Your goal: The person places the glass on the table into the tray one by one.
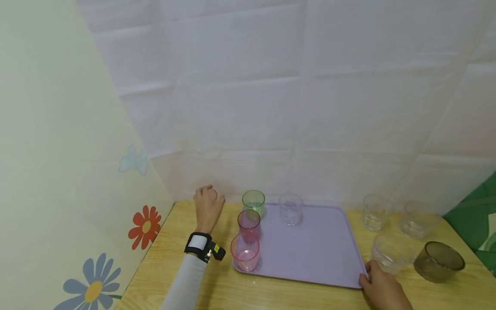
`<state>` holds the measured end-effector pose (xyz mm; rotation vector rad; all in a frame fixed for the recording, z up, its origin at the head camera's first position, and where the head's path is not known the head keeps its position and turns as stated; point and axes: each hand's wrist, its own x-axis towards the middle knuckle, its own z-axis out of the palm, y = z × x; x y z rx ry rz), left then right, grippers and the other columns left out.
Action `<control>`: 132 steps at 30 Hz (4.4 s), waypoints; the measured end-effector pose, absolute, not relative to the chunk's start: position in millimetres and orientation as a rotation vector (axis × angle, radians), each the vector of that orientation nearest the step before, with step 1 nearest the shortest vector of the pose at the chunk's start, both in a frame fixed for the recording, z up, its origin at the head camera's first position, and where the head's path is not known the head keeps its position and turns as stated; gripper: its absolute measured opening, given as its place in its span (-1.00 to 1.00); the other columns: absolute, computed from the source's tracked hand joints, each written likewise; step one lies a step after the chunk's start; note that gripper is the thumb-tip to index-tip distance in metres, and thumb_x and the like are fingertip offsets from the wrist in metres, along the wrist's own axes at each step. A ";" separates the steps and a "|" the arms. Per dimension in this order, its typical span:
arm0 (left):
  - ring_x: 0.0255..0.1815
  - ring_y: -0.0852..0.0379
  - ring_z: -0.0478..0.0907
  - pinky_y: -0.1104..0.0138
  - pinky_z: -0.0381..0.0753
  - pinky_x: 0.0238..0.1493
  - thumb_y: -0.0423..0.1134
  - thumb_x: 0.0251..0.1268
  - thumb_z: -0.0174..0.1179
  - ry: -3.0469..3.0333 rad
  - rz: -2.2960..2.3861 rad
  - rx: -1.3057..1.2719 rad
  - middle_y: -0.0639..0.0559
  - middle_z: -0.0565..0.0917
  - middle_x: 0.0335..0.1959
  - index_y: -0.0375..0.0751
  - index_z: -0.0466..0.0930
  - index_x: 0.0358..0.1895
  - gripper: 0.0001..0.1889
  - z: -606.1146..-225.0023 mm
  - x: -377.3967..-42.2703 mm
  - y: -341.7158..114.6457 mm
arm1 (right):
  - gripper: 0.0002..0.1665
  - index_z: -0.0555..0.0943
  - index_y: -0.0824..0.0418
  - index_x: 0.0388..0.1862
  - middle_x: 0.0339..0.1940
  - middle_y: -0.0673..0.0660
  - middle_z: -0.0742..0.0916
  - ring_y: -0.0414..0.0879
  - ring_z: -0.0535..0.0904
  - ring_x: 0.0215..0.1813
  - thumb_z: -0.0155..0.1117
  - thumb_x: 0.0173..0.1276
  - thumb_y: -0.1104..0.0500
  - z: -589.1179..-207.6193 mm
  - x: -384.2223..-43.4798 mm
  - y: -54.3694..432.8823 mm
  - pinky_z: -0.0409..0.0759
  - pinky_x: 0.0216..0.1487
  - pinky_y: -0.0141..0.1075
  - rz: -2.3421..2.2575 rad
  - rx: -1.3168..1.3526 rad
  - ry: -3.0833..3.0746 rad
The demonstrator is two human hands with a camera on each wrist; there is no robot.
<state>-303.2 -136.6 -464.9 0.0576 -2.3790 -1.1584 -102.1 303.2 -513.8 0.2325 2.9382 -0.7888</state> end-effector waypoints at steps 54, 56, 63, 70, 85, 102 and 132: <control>0.31 -0.50 0.45 -0.24 0.49 0.40 -0.17 0.12 0.52 -2.362 -1.428 0.219 -0.58 0.35 0.32 -0.56 0.23 0.42 -0.09 -525.2 -313.0 -178.6 | -0.73 0.45 0.40 -0.04 -0.52 0.05 0.55 0.03 0.52 -0.41 0.22 0.47 0.21 -526.3 -102.2 309.4 0.50 -0.34 -0.02 -0.801 0.240 2.960; 0.31 -0.47 0.48 -0.20 0.49 0.40 -0.20 0.13 0.51 -2.338 -1.488 0.215 -0.57 0.41 0.31 -0.56 0.21 0.39 -0.12 -525.0 -314.1 -178.2 | -0.73 0.45 0.40 -0.04 -0.51 0.05 0.55 0.03 0.52 -0.40 0.22 0.48 0.21 -526.4 -102.2 309.6 0.50 -0.34 -0.02 -0.801 0.242 2.955; 0.26 -0.36 0.50 -0.13 0.50 0.33 -0.29 0.15 0.50 -2.290 -1.599 0.187 -0.50 0.46 0.22 -0.56 0.14 0.43 -0.11 -525.2 -314.7 -177.6 | -0.71 0.44 0.42 -0.03 -0.51 0.04 0.56 0.01 0.51 -0.41 0.22 0.49 0.21 -526.2 -102.6 309.9 0.50 -0.35 -0.04 -0.798 0.237 2.952; 0.23 -0.40 0.54 -0.19 0.56 0.29 -0.23 0.14 0.52 -2.337 -1.519 0.198 -0.54 0.51 0.25 -0.57 0.18 0.47 -0.07 -524.2 -311.6 -179.0 | -0.72 0.45 0.41 -0.04 -0.52 0.05 0.55 0.02 0.51 -0.40 0.22 0.48 0.20 -525.5 -102.8 310.5 0.50 -0.34 -0.05 -0.800 0.239 2.951; 0.14 -0.38 0.63 -0.16 0.62 0.19 -0.13 0.21 0.53 -2.391 -1.490 0.225 -0.51 0.56 0.25 -0.51 0.18 0.49 -0.06 -518.4 -308.9 -186.1 | -0.70 0.45 0.44 -0.03 -0.51 0.06 0.55 0.03 0.51 -0.40 0.22 0.47 0.22 -525.4 -102.4 308.8 0.49 -0.35 -0.06 -0.799 0.253 2.939; 0.20 -0.25 0.62 -0.08 0.65 0.17 -0.01 0.12 0.57 -2.360 -1.467 0.171 -0.40 0.62 0.25 -0.44 0.24 0.53 0.01 -470.8 -296.1 -170.4 | -0.70 0.44 0.44 -0.03 -0.49 0.07 0.58 0.08 0.54 -0.37 0.22 0.46 0.21 -528.5 -103.9 311.9 0.54 -0.32 0.02 -0.798 0.242 2.948; 0.20 -0.14 0.65 -0.02 0.70 0.10 0.00 0.08 0.62 -2.296 -1.421 -0.237 -0.23 0.67 0.23 -0.31 0.31 0.52 -0.01 -405.4 -241.4 -105.9 | -0.69 0.43 0.46 -0.02 -0.49 0.07 0.56 0.04 0.52 -0.39 0.18 0.48 0.22 -529.4 -108.7 313.3 0.51 -0.33 -0.04 -0.789 0.235 2.914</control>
